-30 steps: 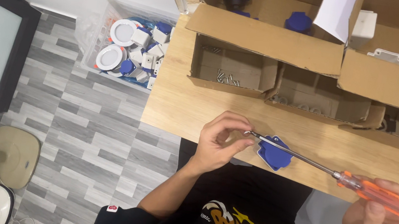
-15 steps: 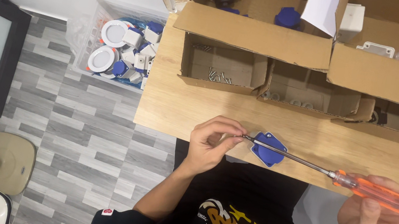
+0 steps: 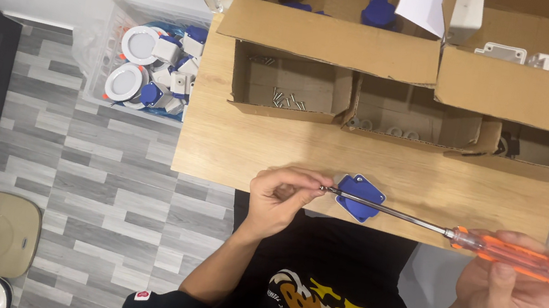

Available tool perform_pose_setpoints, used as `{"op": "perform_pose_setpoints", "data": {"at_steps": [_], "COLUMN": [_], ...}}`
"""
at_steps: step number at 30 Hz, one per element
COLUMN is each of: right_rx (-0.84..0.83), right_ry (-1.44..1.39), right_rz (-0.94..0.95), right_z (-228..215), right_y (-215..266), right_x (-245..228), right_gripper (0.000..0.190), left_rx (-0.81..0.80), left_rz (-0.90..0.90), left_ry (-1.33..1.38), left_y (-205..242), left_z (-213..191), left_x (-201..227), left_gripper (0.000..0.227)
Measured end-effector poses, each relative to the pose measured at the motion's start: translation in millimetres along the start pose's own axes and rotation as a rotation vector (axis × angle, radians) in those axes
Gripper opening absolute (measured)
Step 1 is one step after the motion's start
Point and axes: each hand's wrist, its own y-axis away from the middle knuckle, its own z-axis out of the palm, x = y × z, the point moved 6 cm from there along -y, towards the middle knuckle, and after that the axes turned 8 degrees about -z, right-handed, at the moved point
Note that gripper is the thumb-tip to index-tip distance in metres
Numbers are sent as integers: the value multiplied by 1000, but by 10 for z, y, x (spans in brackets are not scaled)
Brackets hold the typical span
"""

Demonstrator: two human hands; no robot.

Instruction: The person uses a screwdriver to tighten screws on a blue and white electrical component, then places it into a plastic bin. They repeat the process with another component, inserting a black socket piece and securing it with screws.

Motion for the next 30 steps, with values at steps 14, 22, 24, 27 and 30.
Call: {"op": "perform_pose_setpoints", "data": {"at_steps": [14, 22, 24, 27, 30], "right_rx": [-10, -16, -9, 12, -86], "right_ry": [-58, 70, 79, -71, -3], "right_rz": [55, 92, 83, 142, 17], "right_z": [-127, -115, -197, -319, -293], "right_y": [39, -104, -114, -142, -301], "right_x": [87, 9, 2, -2, -223], "right_gripper": [51, 47, 48, 49, 38], "left_rx": [-68, -150, -177, -298, -393], "left_rz": [16, 42, 74, 120, 178], "left_ry": [-24, -30, -48, -85, -232], "left_y": [-3, 20, -5, -66, -135], "left_z": [67, 150, 184, 291, 376], "left_x": [-21, -39, -18, 70, 154], "left_gripper": [13, 10, 10, 18, 42]}}
